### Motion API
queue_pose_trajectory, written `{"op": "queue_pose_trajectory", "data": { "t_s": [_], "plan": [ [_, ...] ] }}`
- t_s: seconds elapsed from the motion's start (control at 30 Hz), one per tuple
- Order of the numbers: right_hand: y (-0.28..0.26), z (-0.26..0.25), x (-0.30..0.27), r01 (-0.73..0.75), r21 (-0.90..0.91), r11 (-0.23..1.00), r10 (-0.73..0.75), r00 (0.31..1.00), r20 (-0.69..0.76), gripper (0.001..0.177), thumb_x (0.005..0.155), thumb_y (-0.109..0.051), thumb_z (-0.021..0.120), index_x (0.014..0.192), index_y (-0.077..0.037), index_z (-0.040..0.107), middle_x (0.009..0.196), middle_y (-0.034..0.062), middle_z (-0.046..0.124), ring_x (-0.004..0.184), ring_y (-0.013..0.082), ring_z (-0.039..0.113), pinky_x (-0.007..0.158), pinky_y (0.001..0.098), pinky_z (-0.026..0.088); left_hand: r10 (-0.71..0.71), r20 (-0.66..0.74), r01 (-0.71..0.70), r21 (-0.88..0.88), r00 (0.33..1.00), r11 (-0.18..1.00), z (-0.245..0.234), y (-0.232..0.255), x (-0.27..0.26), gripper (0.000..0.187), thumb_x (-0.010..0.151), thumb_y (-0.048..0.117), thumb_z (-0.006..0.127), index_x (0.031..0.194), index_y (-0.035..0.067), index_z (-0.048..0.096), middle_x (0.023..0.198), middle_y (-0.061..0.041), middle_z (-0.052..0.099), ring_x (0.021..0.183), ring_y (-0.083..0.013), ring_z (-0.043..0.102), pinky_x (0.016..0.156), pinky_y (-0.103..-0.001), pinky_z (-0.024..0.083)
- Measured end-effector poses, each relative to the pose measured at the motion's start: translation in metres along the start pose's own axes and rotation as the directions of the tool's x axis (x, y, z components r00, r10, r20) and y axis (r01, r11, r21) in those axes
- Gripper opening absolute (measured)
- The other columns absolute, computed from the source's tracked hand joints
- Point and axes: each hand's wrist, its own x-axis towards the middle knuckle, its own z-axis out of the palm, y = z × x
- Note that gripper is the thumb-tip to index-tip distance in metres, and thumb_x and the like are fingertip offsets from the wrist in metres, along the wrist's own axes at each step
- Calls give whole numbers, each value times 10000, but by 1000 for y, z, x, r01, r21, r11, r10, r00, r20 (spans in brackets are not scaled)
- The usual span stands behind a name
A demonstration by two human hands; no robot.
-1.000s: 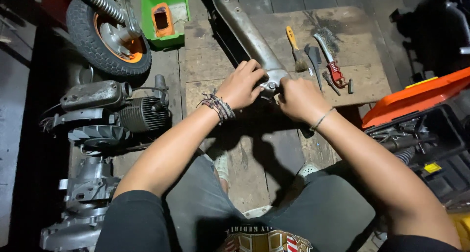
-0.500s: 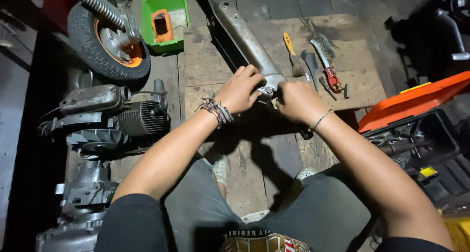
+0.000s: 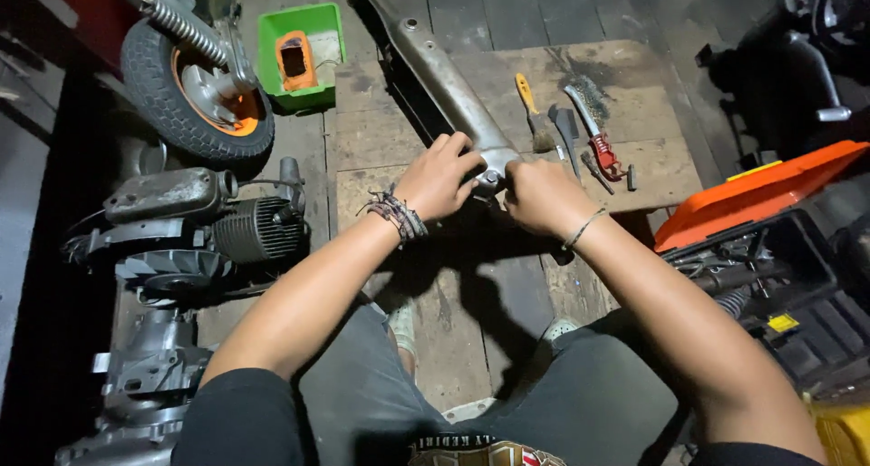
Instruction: The person scrubs a metal motorcycle part with a wire brush and then uses a screwdriver to scrape a specific area. The person is sitting on the floor in a workshop environment.
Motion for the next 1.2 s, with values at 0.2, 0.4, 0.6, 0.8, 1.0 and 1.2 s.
{"op": "queue_pose_trajectory", "data": {
  "t_s": [0.2, 0.4, 0.6, 0.8, 1.0, 1.2],
  "plan": [
    [-5, -14, -12, -13, 29, 999, 13, 1000, 3, 506, 847, -236, 722, 1306, -27, 687, 1036, 309, 747, 1040, 514, 714, 890, 591, 584, -13, 17, 13, 2, 1000, 1000, 1, 0, 0, 313, 897, 247, 706, 1173, 120, 632, 1144, -84, 518, 1071, -325, 566, 861, -436, 573],
    [-9, -13, -15, -25, 90, 996, 21, 999, 36, 481, 889, -272, 688, 1310, -39, 684, 1065, 330, 741, 1079, 531, 696, 928, 618, 563, -5, 17, 5, 1, 1000, 1000, -6, 4, 0, 279, 906, 231, 704, 1140, 98, 630, 1133, -91, 515, 1051, -322, 565, 877, -427, 564],
    [-7, -12, -17, -25, 3, 1000, 25, 1000, -8, 477, 874, -303, 691, 1287, -65, 704, 1035, 301, 752, 1036, 505, 718, 895, 594, 587, -8, 24, 9, -21, 1000, 1000, -4, 2, -1, 281, 908, 228, 707, 1148, 96, 641, 1158, -111, 526, 1073, -338, 565, 896, -429, 556],
    [-4, -9, -13, -5, 24, 1000, 5, 1000, -22, 485, 889, -286, 678, 1316, -55, 683, 1035, 297, 748, 1027, 503, 721, 873, 587, 592, -19, 26, 20, -19, 999, 1000, -4, 1, 0, 291, 906, 222, 711, 1162, 99, 648, 1163, -104, 529, 1082, -320, 563, 902, -427, 556],
    [-3, -3, -4, -12, 26, 1000, 12, 1000, -15, 523, 861, -269, 707, 1336, -54, 670, 1043, 310, 738, 1045, 521, 709, 893, 604, 582, -5, -6, 5, -22, 1000, 1000, 0, -1, 0, 277, 892, 232, 728, 1119, 99, 642, 1153, -106, 522, 1078, -334, 553, 922, -427, 542],
    [-6, -6, -6, -12, 50, 999, 14, 999, -37, 459, 881, -247, 681, 1292, -41, 691, 1029, 314, 741, 1023, 523, 716, 881, 600, 584, -11, 0, 11, -40, 1000, 999, -4, 1, 0, 257, 891, 212, 728, 1103, 90, 649, 1154, -111, 525, 1081, -337, 563, 917, -422, 544]
  ]
}}
